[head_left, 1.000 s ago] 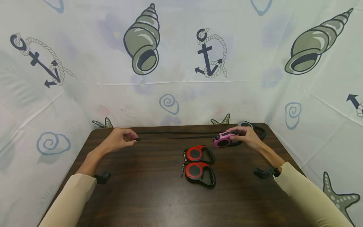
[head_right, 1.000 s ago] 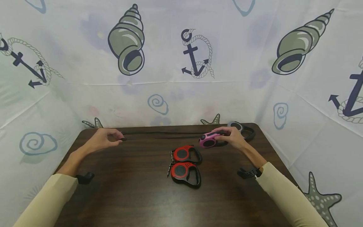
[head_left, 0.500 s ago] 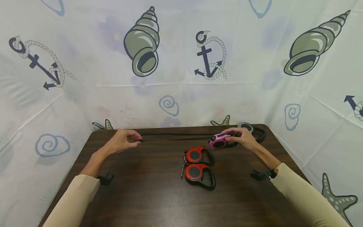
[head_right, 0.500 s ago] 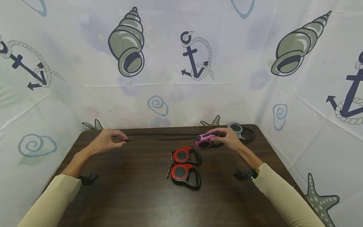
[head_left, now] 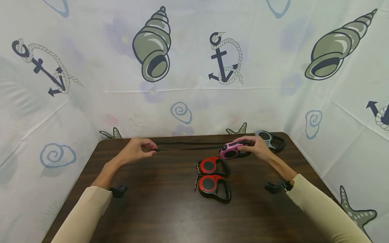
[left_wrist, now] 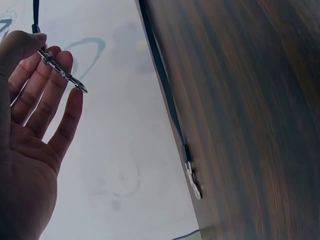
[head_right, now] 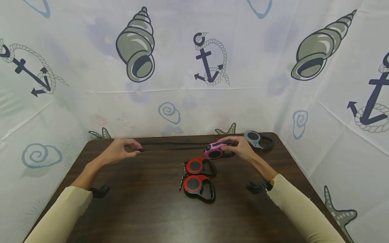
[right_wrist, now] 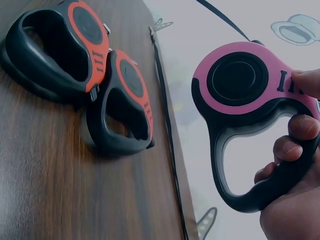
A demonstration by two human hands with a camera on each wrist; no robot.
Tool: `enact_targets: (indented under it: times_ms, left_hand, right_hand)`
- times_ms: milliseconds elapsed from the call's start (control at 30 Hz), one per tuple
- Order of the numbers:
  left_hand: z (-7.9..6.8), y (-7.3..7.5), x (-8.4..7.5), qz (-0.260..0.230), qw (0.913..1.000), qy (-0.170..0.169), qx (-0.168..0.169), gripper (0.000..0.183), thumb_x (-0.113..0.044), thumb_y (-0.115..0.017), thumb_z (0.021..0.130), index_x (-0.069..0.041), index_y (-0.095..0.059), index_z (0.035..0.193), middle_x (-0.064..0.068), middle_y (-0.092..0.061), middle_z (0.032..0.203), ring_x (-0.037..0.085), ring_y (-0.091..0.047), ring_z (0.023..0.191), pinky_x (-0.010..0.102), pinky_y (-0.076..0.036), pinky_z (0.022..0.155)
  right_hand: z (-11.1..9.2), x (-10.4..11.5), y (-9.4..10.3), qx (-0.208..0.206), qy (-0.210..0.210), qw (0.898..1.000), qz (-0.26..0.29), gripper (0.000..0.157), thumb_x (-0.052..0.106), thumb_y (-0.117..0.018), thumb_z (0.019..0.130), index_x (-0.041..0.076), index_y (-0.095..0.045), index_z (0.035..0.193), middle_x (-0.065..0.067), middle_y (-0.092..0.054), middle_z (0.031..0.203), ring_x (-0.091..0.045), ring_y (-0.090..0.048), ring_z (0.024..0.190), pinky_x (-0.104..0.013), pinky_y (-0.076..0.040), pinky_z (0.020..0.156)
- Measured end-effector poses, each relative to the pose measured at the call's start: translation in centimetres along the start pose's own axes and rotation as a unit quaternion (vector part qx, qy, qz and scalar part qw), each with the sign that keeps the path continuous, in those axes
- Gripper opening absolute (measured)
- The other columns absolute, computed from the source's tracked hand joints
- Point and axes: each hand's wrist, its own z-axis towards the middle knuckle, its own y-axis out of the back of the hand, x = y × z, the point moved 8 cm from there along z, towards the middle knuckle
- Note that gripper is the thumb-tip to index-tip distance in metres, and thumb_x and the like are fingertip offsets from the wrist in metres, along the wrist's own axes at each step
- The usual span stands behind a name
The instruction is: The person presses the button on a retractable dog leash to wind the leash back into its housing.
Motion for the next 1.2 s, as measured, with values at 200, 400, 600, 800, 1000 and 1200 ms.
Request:
enact_targets:
  times_ms: [200, 400, 600, 800, 1000, 1200]
  left_hand:
    - [0.6, -0.5, -0.5, -0.003, 1.0, -0.004, 0.001, 0.016, -0.002, -0.084, 0.088, -0.007, -0.079, 0.102, 0.0, -0.079, 0.094, 0.013, -0.074, 0.084, 0.037, -0.062, 0.077]
    - [0.9, -0.9, -0.8, -0.024, 0.9996, 0.015, 0.008, 0.016, -0.002, -0.084, 0.088, -0.007, -0.079, 0.103, -0.001, -0.079, 0.094, 0.011, -0.074, 0.084, 0.036, -0.061, 0.076]
    - [1.4, -1.5, -1.4, -0.037, 0.999, 0.021, 0.014, 0.015, -0.004, -0.084, 0.089, -0.008, -0.079, 0.103, -0.001, -0.079, 0.094, 0.011, -0.074, 0.084, 0.034, -0.061, 0.076]
    - [1.8, -2.3, -1.8, -0.05, 0.9985, 0.013, 0.021, 0.016, -0.003, -0.083, 0.089, -0.007, -0.079, 0.104, 0.001, -0.08, 0.095, 0.014, -0.075, 0.086, 0.044, -0.063, 0.076]
    - [2.1, -2.9, -2.4, -0.065, 0.9975, 0.005, 0.026, 0.016, -0.003, -0.083, 0.091, -0.008, -0.079, 0.105, 0.001, -0.08, 0.097, 0.015, -0.076, 0.089, 0.04, -0.064, 0.077]
    - [2.5, -3.4, -2.8, -0.075, 0.9967, 0.005, 0.029, 0.014, -0.005, -0.083, 0.091, -0.008, -0.08, 0.105, 0.001, -0.08, 0.096, 0.015, -0.076, 0.088, 0.035, -0.063, 0.075]
  right_hand:
    - [0.6, 0.4, -0.6, 0.004, 0.01, 1.0, 0.012, 0.034, 0.003, -0.071, 0.097, -0.007, -0.069, 0.129, -0.006, -0.076, 0.111, -0.019, -0.072, 0.085, -0.033, -0.062, 0.076]
    - [1.1, 0.6, -1.0, 0.003, 0.014, 1.0, 0.018, 0.034, 0.001, -0.07, 0.097, -0.008, -0.069, 0.13, -0.003, -0.076, 0.108, -0.019, -0.071, 0.085, -0.032, -0.061, 0.076]
    - [1.7, 0.7, -1.4, 0.006, 0.025, 0.999, 0.029, 0.034, 0.002, -0.071, 0.096, -0.008, -0.069, 0.129, -0.005, -0.077, 0.109, -0.019, -0.07, 0.084, -0.032, -0.06, 0.074]
    - [2.0, 0.5, -2.2, 0.018, 0.019, 0.999, 0.047, 0.035, 0.0, -0.07, 0.096, -0.01, -0.068, 0.129, 0.0, -0.077, 0.107, -0.014, -0.07, 0.083, -0.032, -0.061, 0.074]
    - [2.2, 0.3, -2.8, 0.021, 0.017, 0.998, 0.051, 0.035, 0.003, -0.07, 0.097, -0.009, -0.068, 0.13, -0.003, -0.076, 0.111, -0.019, -0.071, 0.086, -0.034, -0.062, 0.077]
    - [2.7, 0.6, -3.5, 0.028, 0.025, 0.998, 0.054, 0.035, 0.002, -0.07, 0.097, -0.008, -0.068, 0.13, -0.009, -0.076, 0.116, -0.014, -0.069, 0.086, -0.033, -0.061, 0.076]
